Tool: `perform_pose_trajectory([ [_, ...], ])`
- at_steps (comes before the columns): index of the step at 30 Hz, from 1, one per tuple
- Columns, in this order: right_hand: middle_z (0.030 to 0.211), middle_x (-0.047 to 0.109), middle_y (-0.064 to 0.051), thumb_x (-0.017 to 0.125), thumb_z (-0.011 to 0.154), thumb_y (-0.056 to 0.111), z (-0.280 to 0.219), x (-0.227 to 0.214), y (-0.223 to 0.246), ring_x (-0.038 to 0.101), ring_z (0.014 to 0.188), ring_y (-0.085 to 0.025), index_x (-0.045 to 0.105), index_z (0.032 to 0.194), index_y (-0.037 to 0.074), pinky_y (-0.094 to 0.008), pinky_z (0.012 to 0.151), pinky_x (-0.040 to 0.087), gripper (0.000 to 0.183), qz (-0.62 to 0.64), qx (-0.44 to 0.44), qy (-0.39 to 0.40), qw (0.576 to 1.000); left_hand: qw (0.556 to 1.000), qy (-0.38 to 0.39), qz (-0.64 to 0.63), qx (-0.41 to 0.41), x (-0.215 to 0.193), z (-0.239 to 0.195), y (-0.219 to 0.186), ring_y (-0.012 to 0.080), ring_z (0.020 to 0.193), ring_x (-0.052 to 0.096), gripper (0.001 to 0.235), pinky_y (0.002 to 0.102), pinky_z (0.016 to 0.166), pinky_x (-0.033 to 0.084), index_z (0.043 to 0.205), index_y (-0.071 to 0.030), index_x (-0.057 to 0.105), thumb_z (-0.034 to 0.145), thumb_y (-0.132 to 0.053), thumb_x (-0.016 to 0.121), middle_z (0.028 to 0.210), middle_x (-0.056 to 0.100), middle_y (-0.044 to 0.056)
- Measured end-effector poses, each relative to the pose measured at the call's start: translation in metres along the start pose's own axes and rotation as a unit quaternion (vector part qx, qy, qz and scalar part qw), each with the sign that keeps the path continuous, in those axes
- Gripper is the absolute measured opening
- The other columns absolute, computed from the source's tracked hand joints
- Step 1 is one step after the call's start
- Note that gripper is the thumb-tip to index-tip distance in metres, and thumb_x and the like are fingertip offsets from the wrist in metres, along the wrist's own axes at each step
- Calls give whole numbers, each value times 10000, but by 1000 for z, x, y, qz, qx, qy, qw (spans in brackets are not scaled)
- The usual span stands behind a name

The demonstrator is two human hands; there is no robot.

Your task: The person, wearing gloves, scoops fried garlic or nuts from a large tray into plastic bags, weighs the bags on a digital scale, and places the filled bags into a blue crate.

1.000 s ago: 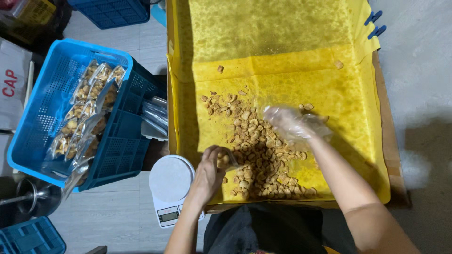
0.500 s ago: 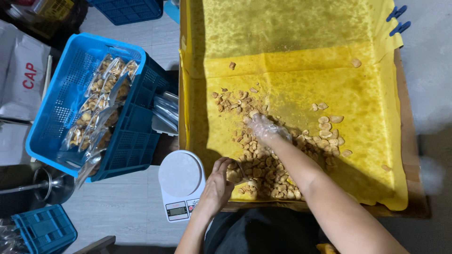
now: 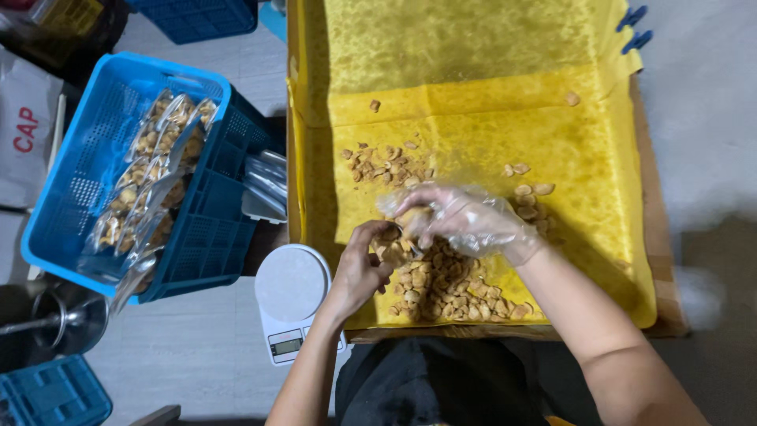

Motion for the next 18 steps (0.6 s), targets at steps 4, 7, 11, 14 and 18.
perform_pose_trajectory([
  [4, 1360, 630, -20, 755, 863, 209, -23, 30, 37, 621, 1126, -105, 704, 1163, 91, -254, 796, 528, 326, 39, 44, 22, 998, 994, 11, -107, 23, 12, 10, -14, 180, 678, 675, 596, 300, 510, 567, 1359, -15, 491, 786, 79, 621, 1328, 499, 115],
  [7, 1344, 633, -97, 749, 913, 181, -41, 24, 60, 591, 1044, -134, 720, 1206, 82, -259, 804, 524, 311, 46, -22, 22, 998, 989, 22, -140, 36, 22, 15, -17, 168, 708, 701, 533, 288, 535, 586, 1350, 11, 537, 823, 74, 586, 1295, 520, 141],
  [11, 1434, 647, -32, 692, 926, 214, -58, 13, 62, 665, 971, -178, 742, 1124, 85, -266, 729, 570, 242, -36, 26, -96, 994, 993, 8, -115, 3, 30, 13, -13, 313, 691, 700, 477, 361, 579, 591, 1276, 36, 624, 809, 82, 535, 1383, 529, 113],
  [14, 1424, 615, -85, 686, 930, 237, -85, 9, 77, 639, 1232, -152, 675, 1274, 148, -232, 776, 577, 356, 76, -272, 9, 959, 958, -31, 142, 248, 34, 0, -23, 357, 1261, 593, 610, 466, 994, 482, 1380, 46, 592, 774, 106, 623, 1462, 531, 182],
  [18, 1263, 709, -120, 691, 950, 157, -85, -9, 36, 642, 1027, -223, 672, 1246, 123, -280, 701, 612, 298, 84, -115, -137, 980, 975, 20, 122, 187, 39, 11, -19, 343, 1280, 571, 547, 447, 1064, 495, 1328, 39, 588, 788, 45, 673, 1423, 552, 166],
])
Point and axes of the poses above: each hand's wrist, its own z-axis towards the middle knuckle, its own x-axis out of the palm, y = z × x, the point moved 4 cm from there along z, towards the middle knuckle
